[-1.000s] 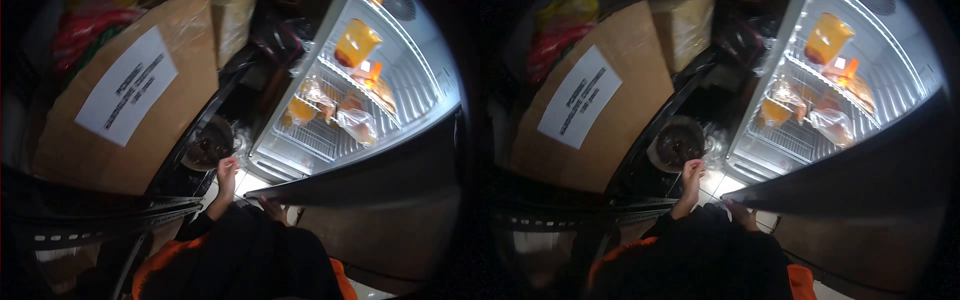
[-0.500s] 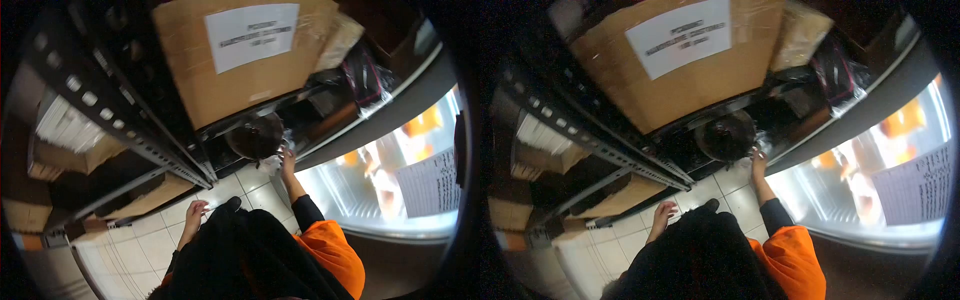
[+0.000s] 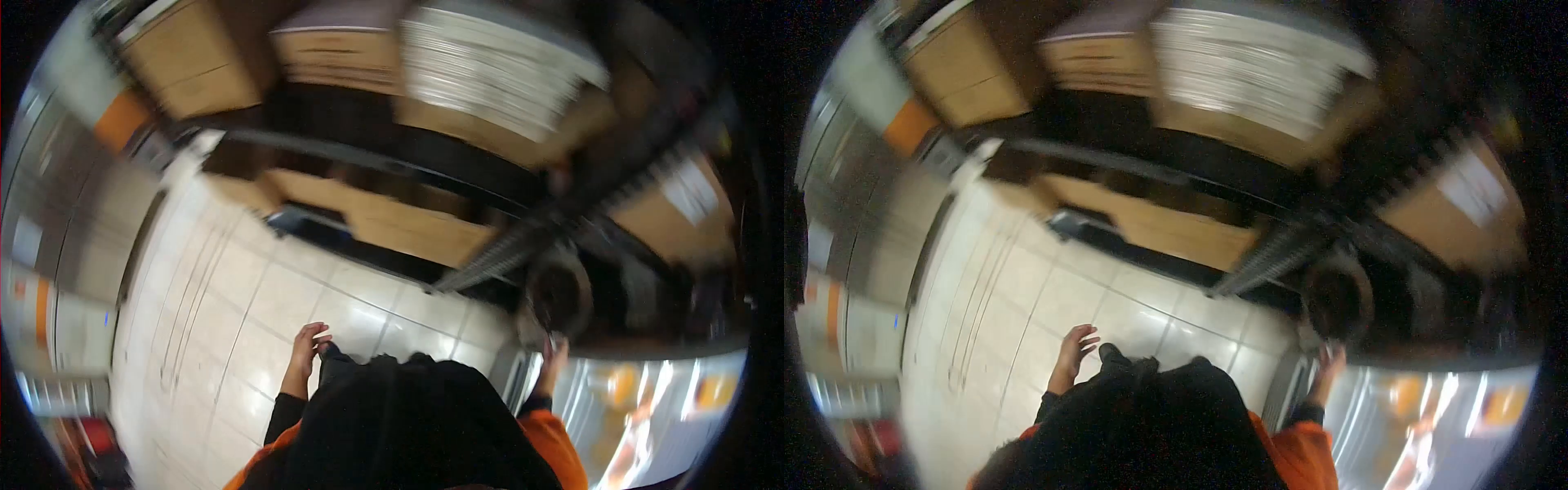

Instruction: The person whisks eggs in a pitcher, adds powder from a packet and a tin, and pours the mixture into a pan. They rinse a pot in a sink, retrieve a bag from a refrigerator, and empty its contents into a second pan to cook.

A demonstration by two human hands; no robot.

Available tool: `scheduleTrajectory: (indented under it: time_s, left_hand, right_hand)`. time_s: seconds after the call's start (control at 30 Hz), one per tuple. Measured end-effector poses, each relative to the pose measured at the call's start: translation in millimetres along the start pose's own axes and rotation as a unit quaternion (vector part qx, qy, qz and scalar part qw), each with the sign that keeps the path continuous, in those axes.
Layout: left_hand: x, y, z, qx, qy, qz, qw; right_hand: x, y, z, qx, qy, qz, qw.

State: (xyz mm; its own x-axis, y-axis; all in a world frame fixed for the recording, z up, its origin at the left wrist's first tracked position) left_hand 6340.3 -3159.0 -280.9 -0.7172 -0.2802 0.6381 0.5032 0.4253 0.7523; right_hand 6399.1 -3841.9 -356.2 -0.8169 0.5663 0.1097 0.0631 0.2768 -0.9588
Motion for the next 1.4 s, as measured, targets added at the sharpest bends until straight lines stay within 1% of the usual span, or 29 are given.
scheduleTrajectory:
  time_s: [0.03, 0.07, 0.13, 0.2, 0.3, 0.37, 0.43, 0.47, 0.5, 0.53, 0.67, 0.73, 0.77, 0.8, 0.83, 0.87, 0.9, 0.97, 1.0, 1.03, 1.07, 1.1, 1.13, 1.17, 1.2, 1.27, 1.3, 1.37, 1.4]
  left_hand:
    - [0, -9, 39, 0.03, 0.03, 0.009, 0.999]
    - [-6, -30, 86, 0.056, 0.063, 0.017, 0.996]
    - [-2, -58, 169, 0.091, 0.125, 0.047, 0.987]
    - [-3, -96, 262, 0.14, 0.198, 0.073, 0.967]
    - [17, -93, 366, 0.152, 0.282, 0.112, 0.941]
    - [13, -83, 431, 0.159, 0.301, 0.078, 0.937]
    - [4, -49, 473, 0.198, 0.312, 0.022, 0.929]
    - [-4, -26, 492, 0.227, 0.312, -0.009, 0.923]
    - [-17, 8, 507, 0.221, 0.299, -0.023, 0.928]
    - [-35, 48, 519, 0.212, 0.286, -0.039, 0.934]
    - [-104, 221, 552, 0.149, 0.227, -0.198, 0.942]
    - [-129, 298, 559, 0.118, 0.192, -0.25, 0.942]
    - [-138, 319, 562, 0.098, 0.177, -0.258, 0.945]
    - [-148, 345, 569, 0.077, 0.163, -0.27, 0.946]
    - [-160, 374, 584, 0.054, 0.151, -0.286, 0.945]
    - [-178, 379, 608, 0.03, 0.153, -0.297, 0.942]
    - [-195, 380, 637, 0.004, 0.157, -0.314, 0.937]
    - [-196, 366, 700, 0.031, 0.214, -0.237, 0.947]
    - [-192, 352, 733, 0.054, 0.262, -0.182, 0.946]
    - [-186, 330, 769, 0.092, 0.293, -0.176, 0.935]
    - [-170, 317, 793, 0.115, 0.323, -0.166, 0.925]
    - [-160, 295, 821, 0.131, 0.35, -0.135, 0.918]
    - [-150, 273, 844, 0.157, 0.391, -0.108, 0.901]
    - [-138, 257, 859, 0.174, 0.417, -0.084, 0.888]
    - [-129, 243, 872, 0.181, 0.455, -0.052, 0.87]
    - [-123, 223, 890, 0.229, 0.482, -0.006, 0.845]
    - [-135, 220, 900, 0.246, 0.483, 0.021, 0.84]
    - [-166, 224, 927, 0.274, 0.482, 0.07, 0.829]
    - [-201, 242, 947, 0.264, 0.458, 0.062, 0.846]
  right_hand:
    - [20, -5, -4, -0.025, 0.019, -0.052, 0.998]
    - [35, -5, -18, -0.017, 0.018, -0.07, 0.997]
    - [68, 5, -59, 0.007, 0.01, -0.086, 0.996]
    - [108, 16, -116, 0.027, 0.004, -0.094, 0.995]
    - [170, 39, -203, 0.042, -0.018, -0.11, 0.993]
    - [207, 57, -248, 0.048, -0.051, -0.132, 0.989]
    - [238, 76, -292, 0.057, -0.086, -0.156, 0.982]
    - [251, 85, -313, 0.058, -0.104, -0.169, 0.979]
    - [265, 98, -334, 0.057, -0.124, -0.183, 0.974]
    - [277, 113, -357, 0.055, -0.144, -0.196, 0.968]
    - [324, 175, -443, 0.044, -0.233, -0.25, 0.939]
    - [349, 220, -503, 0.036, -0.289, -0.287, 0.912]
    - [362, 244, -542, 0.036, -0.316, -0.307, 0.897]
    - [354, 312, -577, -0.05, -0.43, -0.336, 0.837]
    - [375, 329, -632, -0.011, -0.418, -0.368, 0.83]
    - [369, 390, -659, 0.002, -0.444, -0.347, 0.826]
    - [392, 397, -725, 0.001, -0.459, -0.349, 0.817]
    - [464, 397, -829, 0.021, -0.462, -0.376, 0.803]
    - [496, 393, -885, 0.036, -0.454, -0.394, 0.798]
    - [523, 389, -930, 0.053, -0.443, -0.41, 0.795]
    - [540, 403, -969, 0.076, -0.43, -0.439, 0.786]
    - [560, 405, -1018, 0.065, -0.467, -0.438, 0.766]
    - [567, 455, -1054, -0.009, -0.471, -0.476, 0.743]
    - [581, 466, -1101, -0.014, -0.487, -0.478, 0.731]
    - [591, 475, -1147, 0.002, -0.479, -0.499, 0.722]
    - [610, 474, -1247, -0.021, -0.503, -0.482, 0.717]
    - [615, 483, -1292, -0.02, -0.512, -0.479, 0.713]
    - [624, 475, -1376, -0.018, -0.524, -0.455, 0.72]
    - [629, 473, -1418, -0.023, -0.533, -0.438, 0.723]
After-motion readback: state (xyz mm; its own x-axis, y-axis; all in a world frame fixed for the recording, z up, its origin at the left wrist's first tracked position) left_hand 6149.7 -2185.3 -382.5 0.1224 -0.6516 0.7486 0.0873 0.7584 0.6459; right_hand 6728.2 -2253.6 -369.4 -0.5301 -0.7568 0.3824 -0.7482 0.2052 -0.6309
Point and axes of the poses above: each hand's wrist, its own x-axis away from the middle knuckle, its own z-axis out of the back of the hand, y = z × x, the point moved 6 cm from there along -x, towards the middle knuckle, and after that the axes turned 3 degrees about -y, right-handed, at the moved point
